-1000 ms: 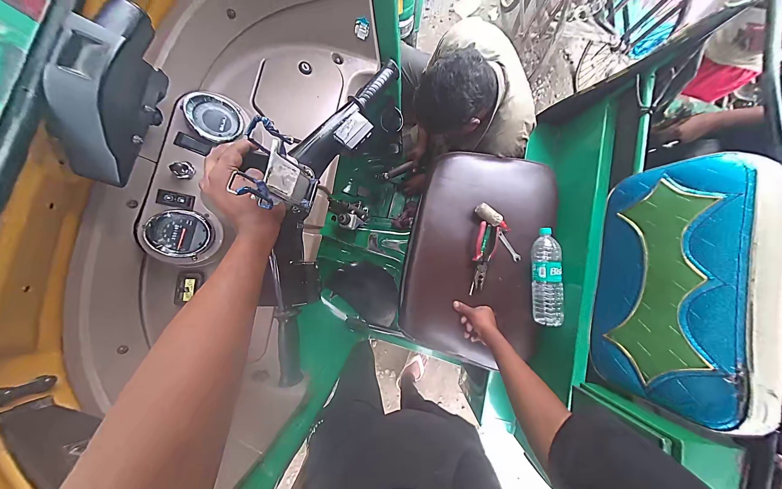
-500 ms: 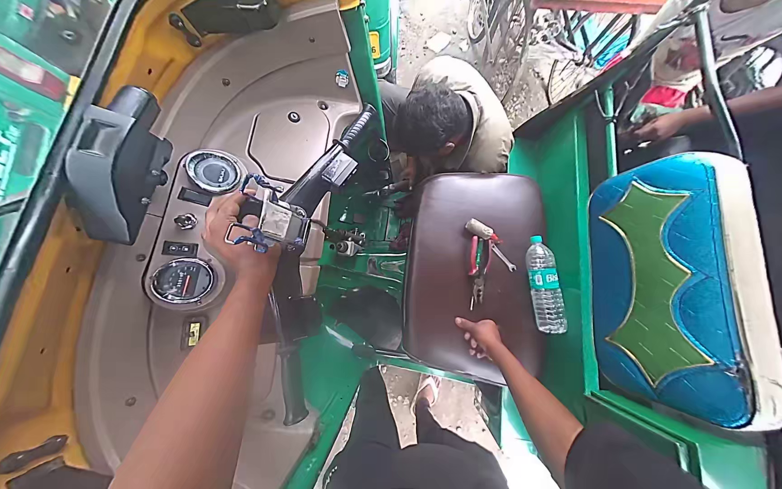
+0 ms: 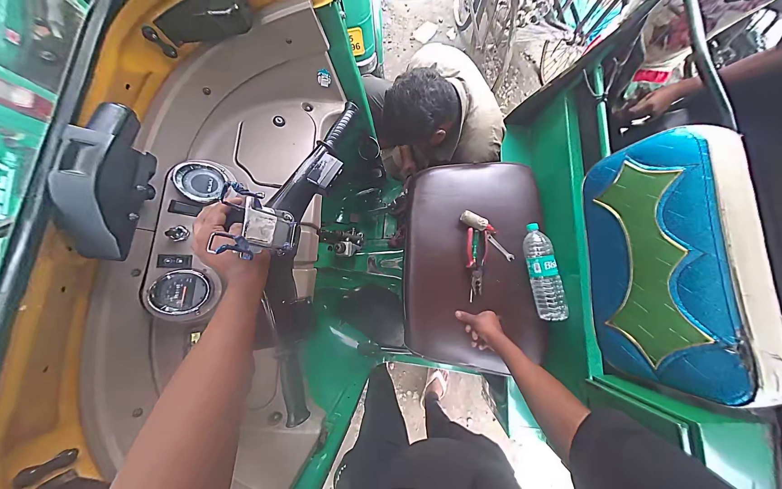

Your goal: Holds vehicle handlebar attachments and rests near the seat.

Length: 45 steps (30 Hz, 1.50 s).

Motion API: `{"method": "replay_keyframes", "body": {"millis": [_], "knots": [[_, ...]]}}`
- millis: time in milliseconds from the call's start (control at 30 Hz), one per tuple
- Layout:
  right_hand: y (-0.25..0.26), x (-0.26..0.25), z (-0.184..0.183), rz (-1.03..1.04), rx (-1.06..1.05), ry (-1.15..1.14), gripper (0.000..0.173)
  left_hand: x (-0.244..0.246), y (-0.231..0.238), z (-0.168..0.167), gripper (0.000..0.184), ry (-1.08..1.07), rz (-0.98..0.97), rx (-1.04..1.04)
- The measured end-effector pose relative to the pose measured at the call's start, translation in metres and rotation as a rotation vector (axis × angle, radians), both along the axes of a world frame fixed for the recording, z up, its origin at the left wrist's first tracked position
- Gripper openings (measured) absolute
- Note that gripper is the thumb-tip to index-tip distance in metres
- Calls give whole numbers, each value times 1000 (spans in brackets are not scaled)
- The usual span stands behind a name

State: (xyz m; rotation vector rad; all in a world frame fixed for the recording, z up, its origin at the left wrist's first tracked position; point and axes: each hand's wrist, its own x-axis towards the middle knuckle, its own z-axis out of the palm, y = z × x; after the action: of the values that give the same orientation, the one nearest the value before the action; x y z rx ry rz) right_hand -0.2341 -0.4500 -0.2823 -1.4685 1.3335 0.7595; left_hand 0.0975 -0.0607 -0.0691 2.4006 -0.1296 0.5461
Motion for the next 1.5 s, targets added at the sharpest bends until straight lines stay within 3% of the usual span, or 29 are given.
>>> {"method": "replay_keyframes", "body": {"millis": [200,400,533,600,667,800,933,1500], "knots": [[-2,-2,0,-23,1,2,56,-5,-4,2,32,-14,-84,1],[1,-6,2,-22,-15,-12,57,-18,-11,8,37,66,-12,28],[-5,-10,4,-43,43,-89,59,-3,17,-18,41,-68,-179,-55],[-8,-22,7,-20,76,-183,54,-12,-6,1,36,31,-89,-94],[-7,-25,12,29,81,-237,45,-13,-8,7,35,-12,-43,-5],[-13,-23,10,157,54,-115,50,-3,-5,1,30,-39,20,-16],[-9,-6,7,155,-23,52,59,0,-3,-3,31,-10,42,-7],[-9,0,6,145,-16,76,58,6,4,-9,34,23,72,5]]}}
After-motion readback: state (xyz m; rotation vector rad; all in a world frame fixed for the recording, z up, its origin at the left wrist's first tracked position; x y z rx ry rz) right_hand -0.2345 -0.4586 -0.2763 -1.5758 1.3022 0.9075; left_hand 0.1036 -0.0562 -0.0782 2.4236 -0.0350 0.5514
